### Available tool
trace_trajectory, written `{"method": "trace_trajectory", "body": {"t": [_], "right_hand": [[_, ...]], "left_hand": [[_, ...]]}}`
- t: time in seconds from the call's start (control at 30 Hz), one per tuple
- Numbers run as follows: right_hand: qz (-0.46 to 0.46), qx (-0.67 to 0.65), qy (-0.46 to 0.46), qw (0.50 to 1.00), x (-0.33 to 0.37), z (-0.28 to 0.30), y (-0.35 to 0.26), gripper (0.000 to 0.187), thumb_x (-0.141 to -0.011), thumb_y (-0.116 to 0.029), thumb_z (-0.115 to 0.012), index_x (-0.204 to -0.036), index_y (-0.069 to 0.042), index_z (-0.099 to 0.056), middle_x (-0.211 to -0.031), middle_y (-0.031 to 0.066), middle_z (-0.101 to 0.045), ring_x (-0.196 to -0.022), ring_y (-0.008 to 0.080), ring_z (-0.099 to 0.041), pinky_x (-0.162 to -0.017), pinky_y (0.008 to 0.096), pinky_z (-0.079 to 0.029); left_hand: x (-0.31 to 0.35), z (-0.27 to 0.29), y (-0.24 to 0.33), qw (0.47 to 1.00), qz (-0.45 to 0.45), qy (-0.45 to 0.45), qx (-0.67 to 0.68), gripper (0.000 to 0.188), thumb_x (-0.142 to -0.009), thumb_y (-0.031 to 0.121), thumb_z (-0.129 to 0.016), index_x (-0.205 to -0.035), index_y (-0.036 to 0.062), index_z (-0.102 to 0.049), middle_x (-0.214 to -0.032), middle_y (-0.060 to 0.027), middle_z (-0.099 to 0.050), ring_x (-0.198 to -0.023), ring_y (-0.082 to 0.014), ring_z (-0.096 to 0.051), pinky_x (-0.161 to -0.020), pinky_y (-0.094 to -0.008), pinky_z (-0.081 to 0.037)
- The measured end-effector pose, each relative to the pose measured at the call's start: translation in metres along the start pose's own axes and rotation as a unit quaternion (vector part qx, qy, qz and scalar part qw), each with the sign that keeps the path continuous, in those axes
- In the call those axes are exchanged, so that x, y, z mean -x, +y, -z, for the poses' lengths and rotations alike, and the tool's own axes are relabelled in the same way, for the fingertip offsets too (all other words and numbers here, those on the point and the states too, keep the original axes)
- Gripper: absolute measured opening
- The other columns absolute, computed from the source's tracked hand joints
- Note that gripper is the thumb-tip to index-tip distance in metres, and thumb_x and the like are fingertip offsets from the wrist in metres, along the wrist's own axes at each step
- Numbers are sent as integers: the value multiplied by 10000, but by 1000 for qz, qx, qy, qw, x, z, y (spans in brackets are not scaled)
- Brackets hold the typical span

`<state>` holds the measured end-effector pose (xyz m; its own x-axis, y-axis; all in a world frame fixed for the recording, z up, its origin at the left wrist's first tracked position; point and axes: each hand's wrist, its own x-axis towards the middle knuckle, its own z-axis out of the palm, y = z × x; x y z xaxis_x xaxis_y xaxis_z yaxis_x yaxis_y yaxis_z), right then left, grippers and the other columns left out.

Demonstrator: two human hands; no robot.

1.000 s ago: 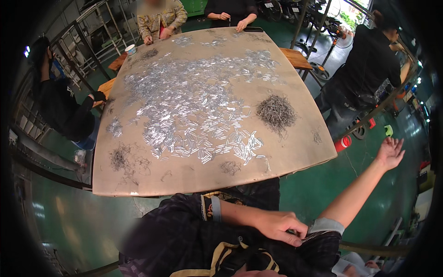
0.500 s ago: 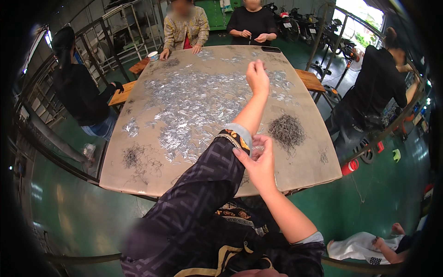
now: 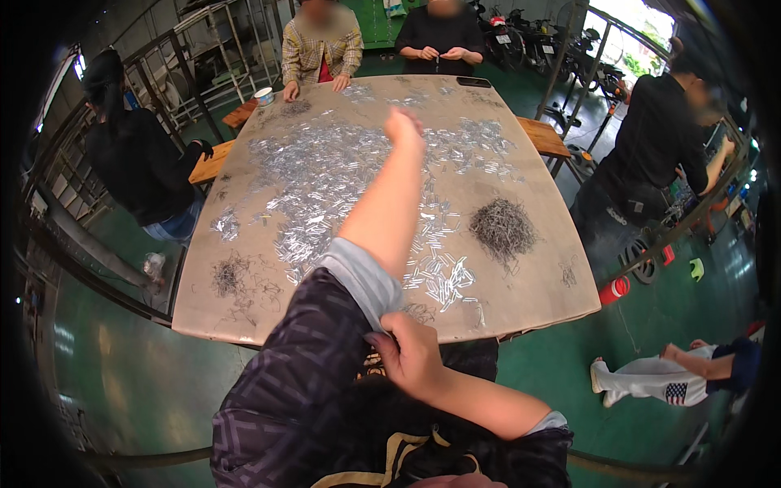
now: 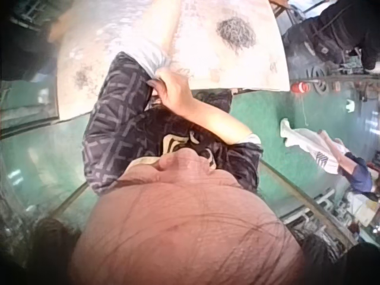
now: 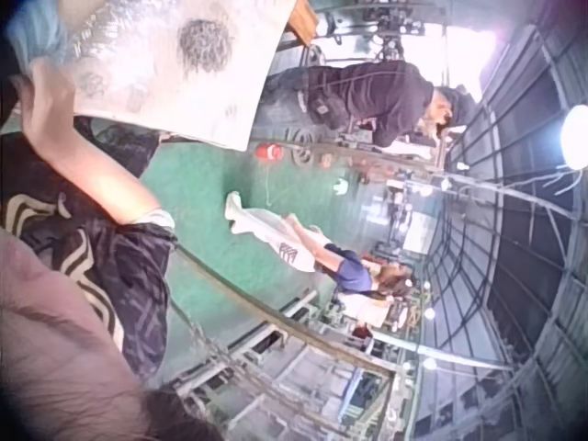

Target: The person sits at a table with others and repeatedly picks up small white plastic pieces and dark wire-like items, then joins them together by hand. The assembled units are placed back on the table surface.

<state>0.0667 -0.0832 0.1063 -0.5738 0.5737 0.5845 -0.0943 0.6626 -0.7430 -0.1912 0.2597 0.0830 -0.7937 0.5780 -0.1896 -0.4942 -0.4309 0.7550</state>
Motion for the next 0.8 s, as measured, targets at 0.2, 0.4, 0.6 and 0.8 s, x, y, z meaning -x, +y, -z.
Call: {"method": "trace_trajectory", "body": {"t": [0.2,0.4,0.6,0.8], "right_hand": [[8,-155,-201,967,4,0,4,187,-875,-188,-661,-877,-53,-532,-737,154,-559,-698,368,-582,-601,433,-450],[-257,67,-124,956,49,83,116,188,-858,-227,-685,-931,-55,-672,-804,122,-682,-708,249,-663,-660,339,-514],[-363,137,113,915,99,127,218,167,-815,-161,-717,-852,-6,-668,-602,54,-591,-548,112,-513,-541,293,-433],[-350,166,123,914,94,116,232,171,-786,-173,-740,-846,-24,-681,-597,73,-589,-531,158,-539,-542,315,-451]], "left_hand": [[39,5,101,975,-63,-171,125,229,-937,281,-574,-907,55,-560,-762,-62,-601,-622,-153,-533,-565,-290,-429],[155,153,60,685,-178,-434,-558,125,-832,115,-696,-927,36,-715,-860,-76,-710,-772,-163,-645,-718,-326,-513],[211,249,0,588,-258,-325,-695,153,-745,146,-744,-875,72,-714,-827,-114,-666,-830,-320,-638,-720,-395,-512],[212,263,-24,574,-242,-315,-717,163,-730,140,-747,-865,70,-690,-811,-109,-638,-823,-325,-622,-715,-416,-503]]}}
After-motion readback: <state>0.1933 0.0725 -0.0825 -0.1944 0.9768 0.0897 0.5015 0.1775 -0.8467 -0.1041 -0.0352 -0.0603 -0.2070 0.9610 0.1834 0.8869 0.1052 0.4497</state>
